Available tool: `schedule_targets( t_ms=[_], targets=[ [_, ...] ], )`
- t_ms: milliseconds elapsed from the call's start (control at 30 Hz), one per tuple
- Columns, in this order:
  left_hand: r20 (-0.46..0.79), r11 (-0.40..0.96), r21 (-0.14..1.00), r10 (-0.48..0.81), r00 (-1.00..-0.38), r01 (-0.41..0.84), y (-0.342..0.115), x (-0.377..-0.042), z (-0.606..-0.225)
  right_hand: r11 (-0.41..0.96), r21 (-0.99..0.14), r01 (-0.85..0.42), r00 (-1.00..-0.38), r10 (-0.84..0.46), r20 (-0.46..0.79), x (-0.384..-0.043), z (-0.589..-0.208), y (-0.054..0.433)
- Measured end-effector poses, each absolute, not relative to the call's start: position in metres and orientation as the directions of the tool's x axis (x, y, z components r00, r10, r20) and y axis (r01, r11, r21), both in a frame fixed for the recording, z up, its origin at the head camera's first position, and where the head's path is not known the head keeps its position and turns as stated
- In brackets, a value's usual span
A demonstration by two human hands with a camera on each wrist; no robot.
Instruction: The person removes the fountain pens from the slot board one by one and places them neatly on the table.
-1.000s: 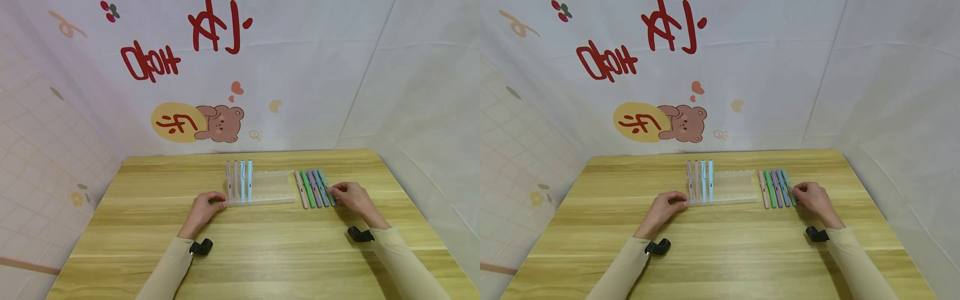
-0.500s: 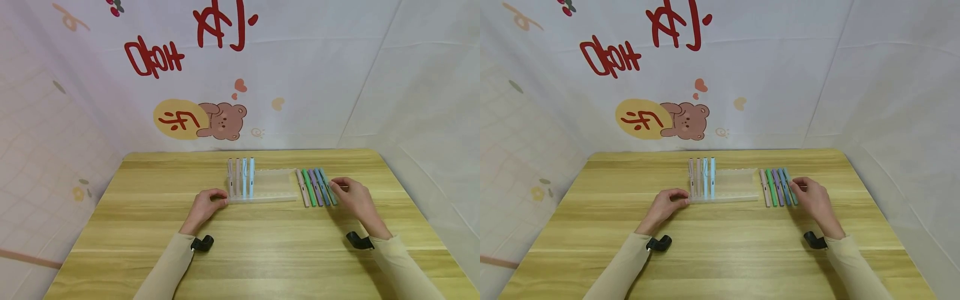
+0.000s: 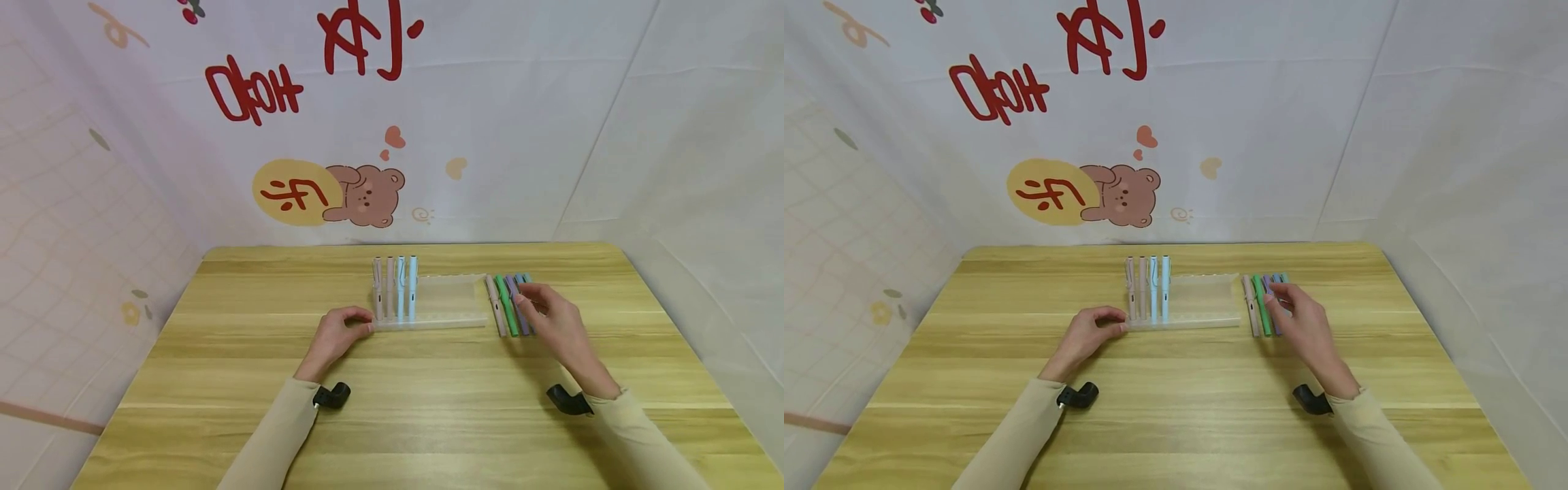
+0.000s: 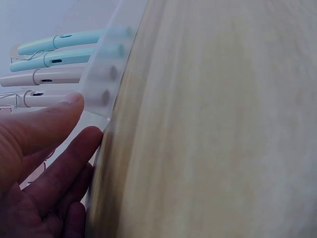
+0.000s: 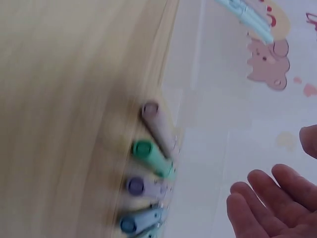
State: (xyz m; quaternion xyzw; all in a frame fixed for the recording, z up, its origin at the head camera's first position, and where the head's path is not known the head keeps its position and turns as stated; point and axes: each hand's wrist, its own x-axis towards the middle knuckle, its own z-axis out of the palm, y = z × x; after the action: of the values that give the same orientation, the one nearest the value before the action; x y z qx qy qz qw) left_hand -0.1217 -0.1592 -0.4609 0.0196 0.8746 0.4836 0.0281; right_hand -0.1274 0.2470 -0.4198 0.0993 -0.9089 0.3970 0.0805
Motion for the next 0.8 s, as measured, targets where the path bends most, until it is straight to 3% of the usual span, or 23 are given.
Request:
schedule_targets(
  t_ms=[367, 800],
  targets=[
    [-0.033, 0.532, 0.847, 0.058, -0.998, 0.003, -0.159, -0.122, -0.461, 0.564, -0.761, -0.319, -0.947, -0.166, 0.274, -0.124, -0.421, 0.211],
    [-0.040, 0.538, 0.843, 0.056, -0.998, -0.004, -0.159, -0.122, -0.459, 0.535, -0.749, -0.390, -0.921, -0.205, 0.332, -0.128, -0.425, 0.175]
  ],
)
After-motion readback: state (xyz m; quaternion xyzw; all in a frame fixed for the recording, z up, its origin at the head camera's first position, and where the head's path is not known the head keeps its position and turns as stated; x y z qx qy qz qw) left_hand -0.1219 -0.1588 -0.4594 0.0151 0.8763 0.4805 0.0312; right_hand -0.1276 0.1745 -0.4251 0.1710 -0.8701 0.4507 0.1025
